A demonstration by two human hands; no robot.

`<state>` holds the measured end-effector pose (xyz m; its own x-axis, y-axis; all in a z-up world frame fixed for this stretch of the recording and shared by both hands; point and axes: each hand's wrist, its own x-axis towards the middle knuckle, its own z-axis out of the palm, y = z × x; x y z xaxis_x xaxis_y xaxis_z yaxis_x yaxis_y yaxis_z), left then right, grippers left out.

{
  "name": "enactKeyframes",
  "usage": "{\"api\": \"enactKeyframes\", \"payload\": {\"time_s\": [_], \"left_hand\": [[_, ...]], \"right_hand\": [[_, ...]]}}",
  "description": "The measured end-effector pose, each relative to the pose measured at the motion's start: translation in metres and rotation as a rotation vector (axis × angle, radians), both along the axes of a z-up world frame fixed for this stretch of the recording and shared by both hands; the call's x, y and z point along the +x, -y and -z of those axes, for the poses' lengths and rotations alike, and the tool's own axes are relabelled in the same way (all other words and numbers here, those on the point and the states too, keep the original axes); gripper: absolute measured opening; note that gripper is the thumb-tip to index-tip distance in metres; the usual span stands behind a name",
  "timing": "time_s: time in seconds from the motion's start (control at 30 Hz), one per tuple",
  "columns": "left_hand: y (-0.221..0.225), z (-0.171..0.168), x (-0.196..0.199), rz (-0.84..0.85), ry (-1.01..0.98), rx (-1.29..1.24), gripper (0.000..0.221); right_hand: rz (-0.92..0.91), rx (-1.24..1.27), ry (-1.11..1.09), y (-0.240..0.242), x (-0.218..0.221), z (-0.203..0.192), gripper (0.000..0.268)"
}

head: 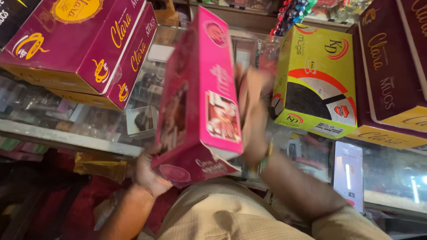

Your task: The person wipes the exterior of several product boxes with a cloth, then opens them to wipe the interior foam inserts and plastic packaging. The person handles multiple boxes, including a 'Gossip Time' box and a 'Clara Mugs' box, cleaning each surface before closing the boxes.

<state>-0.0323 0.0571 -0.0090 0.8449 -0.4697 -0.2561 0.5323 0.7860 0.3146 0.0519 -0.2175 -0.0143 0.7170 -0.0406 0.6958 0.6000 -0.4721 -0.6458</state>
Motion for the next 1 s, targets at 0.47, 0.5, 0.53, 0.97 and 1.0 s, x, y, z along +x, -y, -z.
{"api": "enactKeyframes", "payload": {"time_s": [0.47,0.5,0.53,0.97,1.0], "left_hand": [[-0.005,0.007,0.005,0.072,0.037,0.076,0.073],[-0.005,0.011,0.002,0.123,0.053,0.017,0.072],[-0.003,0.014,-0.003,0.173,0.068,-0.043,0.071],[-0.020,-0.005,-0.008,0.072,0.148,0.119,0.066],[-0.020,-0.003,-0.006,0.020,0.139,0.148,0.066]], "right_hand": [[-0.071,-0.051,-0.078,-0.029,-0.077,-0.020,0.037],[-0.036,-0.023,-0.067,-0.020,-0.059,-0.027,0.037],[0.006,0.017,-0.053,-0.010,-0.031,-0.035,0.038],[-0.534,0.998,-0.576,-0.014,-0.109,-0.054,0.041],[-0.594,1.176,-0.635,-0.006,-0.098,-0.063,0.041]]}}
